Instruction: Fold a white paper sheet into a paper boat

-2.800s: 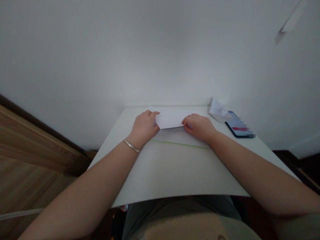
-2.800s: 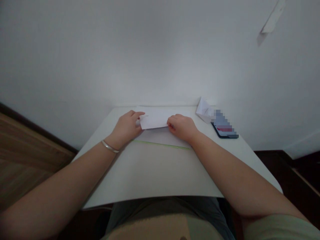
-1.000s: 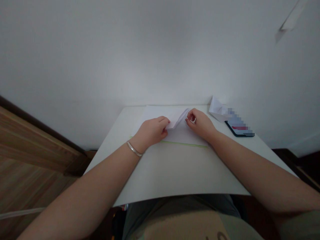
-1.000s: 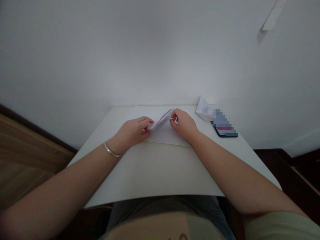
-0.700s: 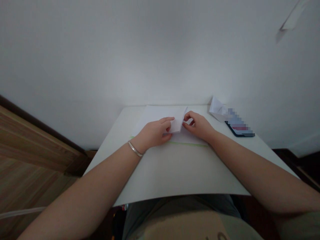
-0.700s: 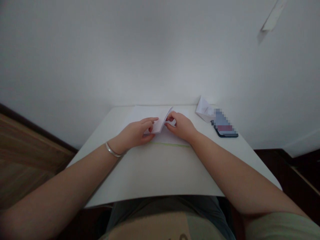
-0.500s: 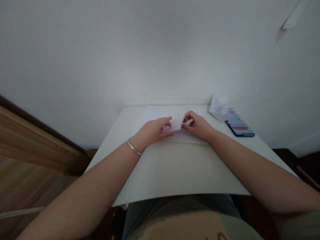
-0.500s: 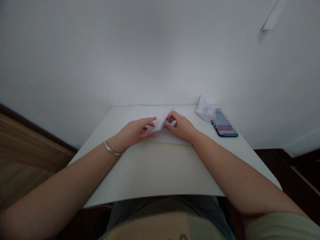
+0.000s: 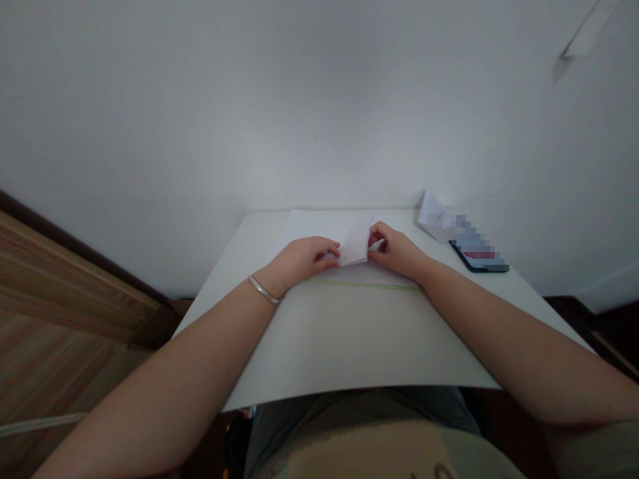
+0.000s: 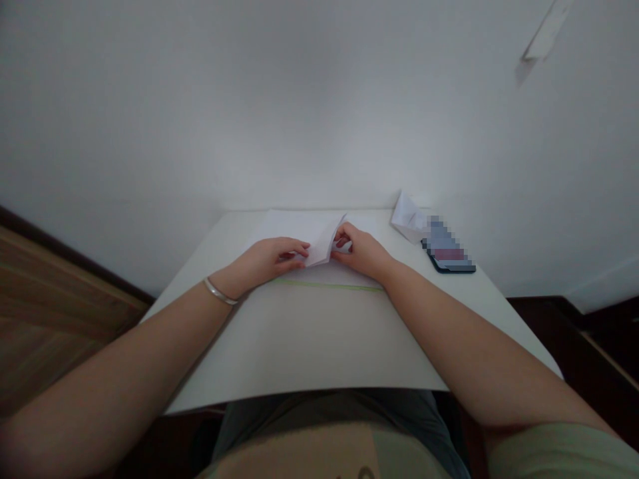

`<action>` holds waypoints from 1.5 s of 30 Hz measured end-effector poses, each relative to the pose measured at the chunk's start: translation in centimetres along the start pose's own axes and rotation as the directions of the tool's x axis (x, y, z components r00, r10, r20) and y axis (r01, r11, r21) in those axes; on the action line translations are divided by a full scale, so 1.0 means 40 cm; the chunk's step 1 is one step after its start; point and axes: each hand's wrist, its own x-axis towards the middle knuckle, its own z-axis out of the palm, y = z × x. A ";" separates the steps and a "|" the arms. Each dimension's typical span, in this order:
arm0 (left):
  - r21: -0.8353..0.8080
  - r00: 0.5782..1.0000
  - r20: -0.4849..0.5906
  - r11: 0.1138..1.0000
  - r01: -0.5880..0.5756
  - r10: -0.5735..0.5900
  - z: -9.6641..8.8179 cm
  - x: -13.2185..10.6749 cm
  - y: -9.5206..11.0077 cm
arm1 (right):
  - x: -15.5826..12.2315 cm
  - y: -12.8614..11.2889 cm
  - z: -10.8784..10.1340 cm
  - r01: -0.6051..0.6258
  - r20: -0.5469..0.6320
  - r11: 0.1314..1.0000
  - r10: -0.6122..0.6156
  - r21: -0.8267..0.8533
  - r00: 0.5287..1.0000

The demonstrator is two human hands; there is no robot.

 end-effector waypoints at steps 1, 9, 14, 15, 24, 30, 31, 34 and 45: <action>0.003 1.000 0.002 1.000 0.003 -0.003 0.000 0.000 -0.002 | 0.000 0.001 0.000 0.003 0.007 1.000 -0.003 0.003 1.000; 0.068 1.000 -0.003 0.998 -0.001 0.001 0.007 -0.001 -0.004 | 0.001 -0.001 -0.001 0.003 0.026 1.000 -0.002 -0.012 1.000; 0.023 1.000 0.005 1.000 0.011 -0.011 0.001 0.002 -0.005 | 0.000 0.000 -0.002 0.010 0.029 1.000 -0.010 0.001 1.000; 0.025 1.000 0.006 1.000 0.004 -0.004 -0.001 0.002 -0.005 | 0.000 0.000 -0.002 0.010 0.031 1.000 -0.010 0.005 0.999; 0.126 0.989 -0.076 0.983 0.137 -0.128 -0.002 -0.003 0.016 | 0.000 -0.007 -0.006 0.028 -0.039 0.996 -0.031 -0.088 0.999; -0.027 0.971 -0.171 0.986 0.164 -0.166 0.006 -0.007 0.036 | -0.004 -0.037 -0.021 0.365 -0.014 0.819 -0.413 -0.442 0.911; -0.039 0.968 -0.187 0.986 0.165 -0.169 0.005 -0.008 0.041 | -0.003 -0.040 -0.022 0.413 0.023 0.785 -0.455 -0.462 0.890; -0.110 0.943 -0.266 0.979 0.174 -0.198 -0.001 -0.010 0.055 | 0.001 -0.044 -0.025 0.538 0.122 0.729 -0.543 -0.423 0.831; -0.119 0.869 -0.367 0.943 0.310 -0.333 -0.013 -0.004 0.039 | -0.022 -0.083 -0.058 0.518 0.326 0.838 -0.448 -0.171 0.832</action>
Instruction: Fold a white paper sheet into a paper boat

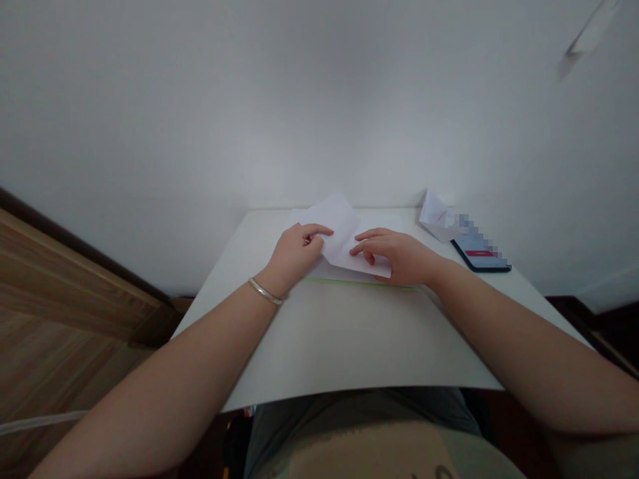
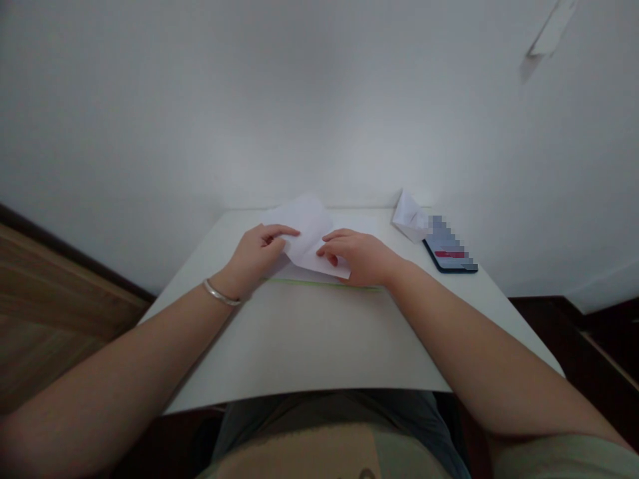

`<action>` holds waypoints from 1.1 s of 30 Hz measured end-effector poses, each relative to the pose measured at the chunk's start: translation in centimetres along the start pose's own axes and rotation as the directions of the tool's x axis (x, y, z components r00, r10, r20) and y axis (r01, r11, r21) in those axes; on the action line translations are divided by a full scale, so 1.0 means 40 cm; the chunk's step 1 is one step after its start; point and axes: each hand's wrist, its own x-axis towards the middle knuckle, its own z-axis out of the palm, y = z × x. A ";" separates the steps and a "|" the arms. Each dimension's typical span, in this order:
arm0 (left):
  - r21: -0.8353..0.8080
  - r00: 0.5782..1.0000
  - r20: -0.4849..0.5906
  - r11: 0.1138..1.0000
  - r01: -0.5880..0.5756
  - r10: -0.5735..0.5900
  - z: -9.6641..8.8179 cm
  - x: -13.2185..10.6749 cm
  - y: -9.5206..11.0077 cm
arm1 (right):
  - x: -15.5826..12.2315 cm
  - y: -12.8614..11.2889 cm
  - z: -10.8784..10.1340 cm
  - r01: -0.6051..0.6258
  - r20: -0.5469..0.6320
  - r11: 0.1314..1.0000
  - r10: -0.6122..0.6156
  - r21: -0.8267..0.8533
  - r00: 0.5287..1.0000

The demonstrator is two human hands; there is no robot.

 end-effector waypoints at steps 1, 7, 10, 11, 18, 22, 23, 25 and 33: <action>0.007 1.000 0.003 1.000 0.003 -0.003 0.000 0.001 -0.002 | 0.000 -0.005 -0.002 -0.009 0.029 1.000 0.009 0.002 1.000; 0.145 0.991 -0.068 0.983 -0.109 0.119 0.007 0.001 -0.014 | 0.003 -0.015 0.002 -0.123 0.152 0.992 0.126 -0.034 0.980; 0.307 0.958 -0.146 0.932 -0.194 0.248 0.007 -0.006 -0.017 | 0.000 -0.004 0.008 -0.157 0.170 0.987 0.158 -0.020 0.973; 0.356 0.947 -0.122 0.904 -0.239 0.298 0.006 -0.009 -0.018 | -0.001 0.001 0.010 -0.162 0.169 0.987 0.161 -0.010 0.972; 0.315 0.709 0.296 0.635 -0.705 0.640 0.005 -0.003 -0.028 | -0.007 0.032 -0.001 -0.216 0.099 0.973 0.208 0.081 0.973; 0.237 0.633 0.394 0.592 -0.770 0.666 0.012 0.003 -0.036 | -0.006 0.030 -0.005 -0.191 0.127 0.979 0.181 0.076 0.975; 0.228 0.632 0.401 0.595 -0.770 0.664 0.014 0.003 -0.038 | -0.006 0.028 -0.004 -0.192 0.149 0.978 0.179 0.077 0.973; 0.213 0.632 0.406 0.605 -0.767 0.660 0.015 0.003 -0.039 | -0.004 0.027 0.001 -0.189 0.180 0.978 0.171 0.091 0.969; 0.145 0.642 0.390 0.644 -0.751 0.661 0.020 0.003 -0.037 | -0.008 0.056 0.016 -0.254 0.172 0.931 0.214 0.261 0.962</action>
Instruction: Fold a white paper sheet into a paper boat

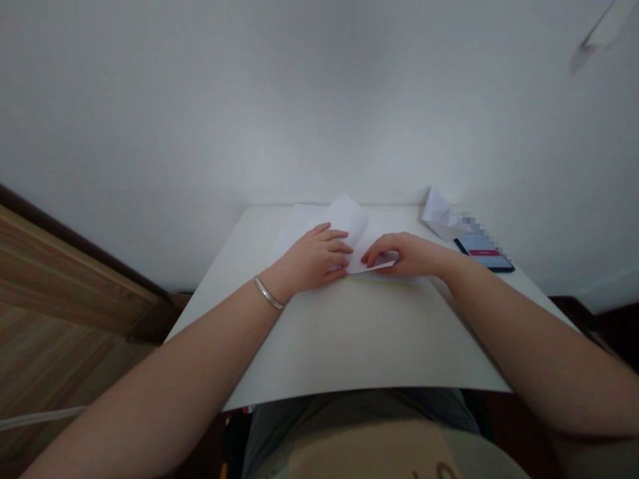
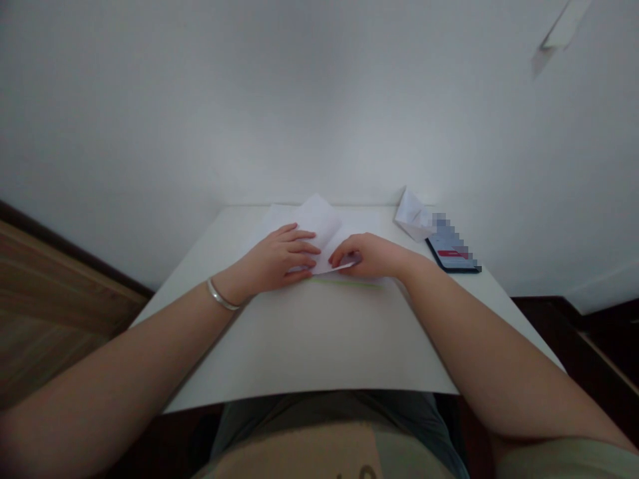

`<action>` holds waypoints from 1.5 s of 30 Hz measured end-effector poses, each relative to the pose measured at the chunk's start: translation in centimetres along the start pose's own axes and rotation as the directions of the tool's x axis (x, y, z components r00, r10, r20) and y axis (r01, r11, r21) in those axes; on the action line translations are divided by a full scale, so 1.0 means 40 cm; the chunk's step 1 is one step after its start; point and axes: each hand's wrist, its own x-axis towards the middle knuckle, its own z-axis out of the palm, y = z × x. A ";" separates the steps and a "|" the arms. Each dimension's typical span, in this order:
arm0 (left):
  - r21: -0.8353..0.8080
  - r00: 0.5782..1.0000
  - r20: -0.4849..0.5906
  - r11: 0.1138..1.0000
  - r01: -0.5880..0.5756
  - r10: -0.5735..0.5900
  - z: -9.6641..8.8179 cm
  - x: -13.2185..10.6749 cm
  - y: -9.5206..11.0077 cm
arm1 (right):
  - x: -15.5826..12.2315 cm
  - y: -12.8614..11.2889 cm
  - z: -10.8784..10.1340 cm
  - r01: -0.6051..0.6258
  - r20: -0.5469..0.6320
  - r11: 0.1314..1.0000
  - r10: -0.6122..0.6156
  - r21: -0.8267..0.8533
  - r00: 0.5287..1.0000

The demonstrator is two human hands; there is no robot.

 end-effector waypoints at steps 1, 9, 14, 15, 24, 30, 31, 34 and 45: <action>-0.010 1.000 -0.001 1.000 0.003 -0.003 0.001 0.000 0.000 | 0.000 0.005 -0.001 -0.028 -0.014 1.000 0.028 0.002 1.000; -0.049 1.000 -0.005 0.999 -0.014 0.013 -0.004 0.000 0.002 | -0.004 -0.006 -0.010 -0.106 -0.032 0.994 0.105 -0.032 0.994; -0.090 1.000 -0.031 0.996 -0.007 0.004 -0.006 0.001 0.005 | -0.003 -0.008 -0.005 -0.223 -0.019 0.974 0.222 -0.042 0.975; -0.094 0.999 -0.033 0.996 -0.005 0.002 -0.005 0.002 0.005 | -0.002 -0.005 -0.004 -0.257 -0.029 0.965 0.256 -0.052 0.966; -0.180 0.995 -0.071 0.982 0.052 -0.066 0.020 0.001 -0.008 | 0.023 0.010 0.013 -0.403 -0.143 0.905 0.384 -0.139 0.912; -0.128 0.990 -0.029 0.983 0.132 -0.137 0.017 0.007 0.001 | 0.035 0.003 0.023 -0.468 -0.259 0.831 0.401 -0.301 0.879; -0.102 0.987 -0.002 0.982 0.160 -0.161 0.013 0.009 0.006 | 0.035 0.003 0.024 -0.471 -0.265 0.827 0.401 -0.308 0.877; -0.001 0.965 0.078 0.968 0.251 -0.250 0.003 0.011 0.020 | 0.034 0.005 0.025 -0.496 -0.266 0.807 0.426 -0.322 0.865; 0.066 0.968 0.121 0.975 0.212 -0.219 -0.006 -0.003 0.027 | 0.035 0.004 0.031 -0.590 -0.319 0.713 0.498 -0.378 0.806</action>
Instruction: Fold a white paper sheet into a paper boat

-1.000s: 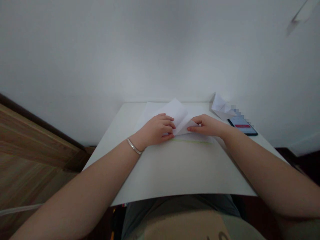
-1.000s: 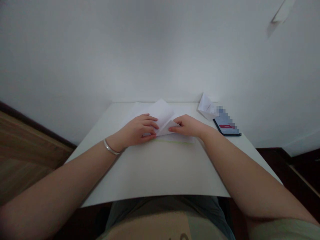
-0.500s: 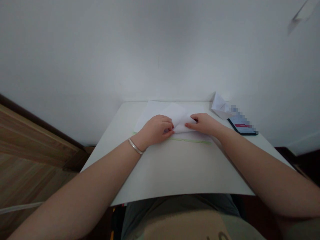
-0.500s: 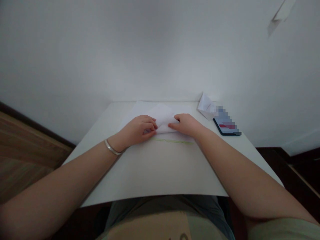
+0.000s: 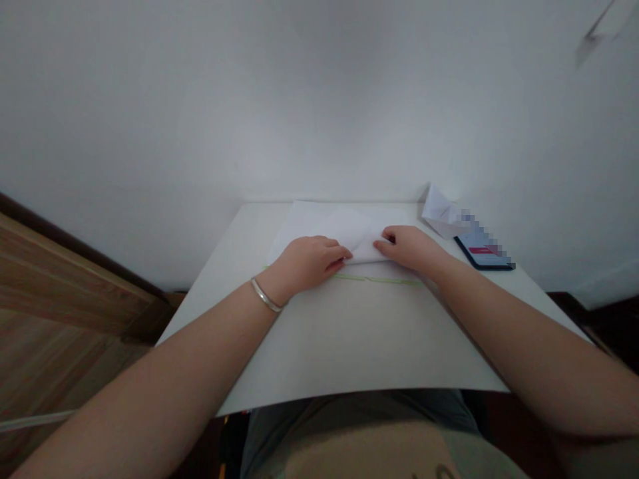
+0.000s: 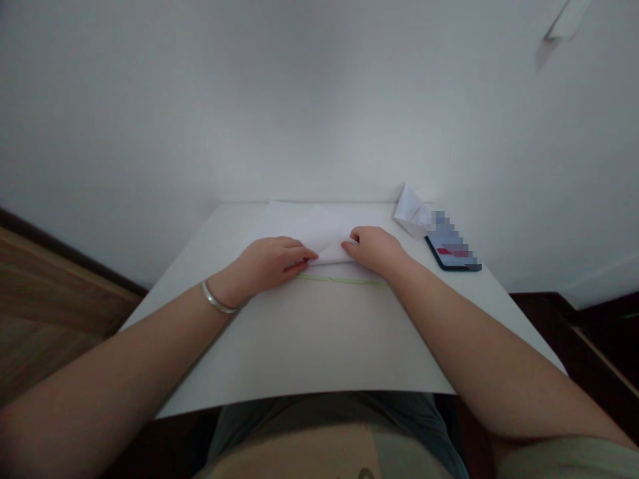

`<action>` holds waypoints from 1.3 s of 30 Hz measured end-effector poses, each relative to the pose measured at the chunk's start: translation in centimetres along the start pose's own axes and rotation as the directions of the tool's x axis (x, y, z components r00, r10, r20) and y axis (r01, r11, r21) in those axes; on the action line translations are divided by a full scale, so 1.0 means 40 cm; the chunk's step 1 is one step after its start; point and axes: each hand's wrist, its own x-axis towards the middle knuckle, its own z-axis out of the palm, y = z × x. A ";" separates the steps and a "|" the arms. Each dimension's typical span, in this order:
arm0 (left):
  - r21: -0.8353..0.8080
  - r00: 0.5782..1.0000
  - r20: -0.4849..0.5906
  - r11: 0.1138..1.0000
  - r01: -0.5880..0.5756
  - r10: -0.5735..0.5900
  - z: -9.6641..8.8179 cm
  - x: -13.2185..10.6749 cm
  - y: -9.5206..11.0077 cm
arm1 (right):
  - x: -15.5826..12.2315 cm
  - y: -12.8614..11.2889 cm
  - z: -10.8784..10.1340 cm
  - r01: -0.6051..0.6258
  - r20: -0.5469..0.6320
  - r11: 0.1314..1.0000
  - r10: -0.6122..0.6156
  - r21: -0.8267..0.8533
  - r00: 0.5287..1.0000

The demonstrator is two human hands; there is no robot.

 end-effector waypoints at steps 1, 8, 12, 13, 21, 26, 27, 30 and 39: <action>-0.001 1.000 -0.007 1.000 -0.009 0.009 0.003 -0.001 -0.001 | -0.001 -0.001 0.000 -0.012 -0.034 1.000 0.012 0.006 0.999; -0.070 0.988 -0.070 0.987 -0.146 0.141 0.024 0.000 -0.007 | 0.007 0.004 0.014 -0.049 -0.070 0.996 0.054 0.081 0.996; -0.088 0.984 -0.080 0.982 -0.169 0.162 0.028 0.003 -0.006 | 0.015 0.001 0.021 -0.085 -0.061 0.995 0.088 0.051 0.994; -0.097 0.983 -0.082 0.980 -0.175 0.167 0.029 0.003 -0.005 | 0.017 0.000 0.022 -0.094 -0.061 0.994 0.097 0.048 0.993; -0.194 0.982 -0.117 0.967 -0.168 0.147 0.032 0.009 -0.001 | 0.017 -0.009 0.023 -0.165 -0.076 0.986 0.167 0.026 0.983; -0.195 0.983 -0.112 0.967 -0.165 0.145 0.029 0.011 0.002 | 0.015 -0.018 0.020 -0.188 -0.075 0.982 0.188 0.014 0.979; -0.187 0.985 -0.101 0.970 -0.157 0.140 0.028 0.011 0.003 | 0.016 -0.019 0.020 -0.185 -0.074 0.983 0.186 0.013 0.980; -0.165 0.987 -0.083 0.975 -0.150 0.138 0.029 0.012 0.005 | 0.018 -0.020 0.020 -0.177 -0.073 0.984 0.177 0.008 0.982; -0.164 0.982 -0.075 0.969 -0.183 0.173 0.031 0.016 -0.001 | 0.022 -0.018 0.022 -0.193 -0.063 0.981 0.193 0.005 0.979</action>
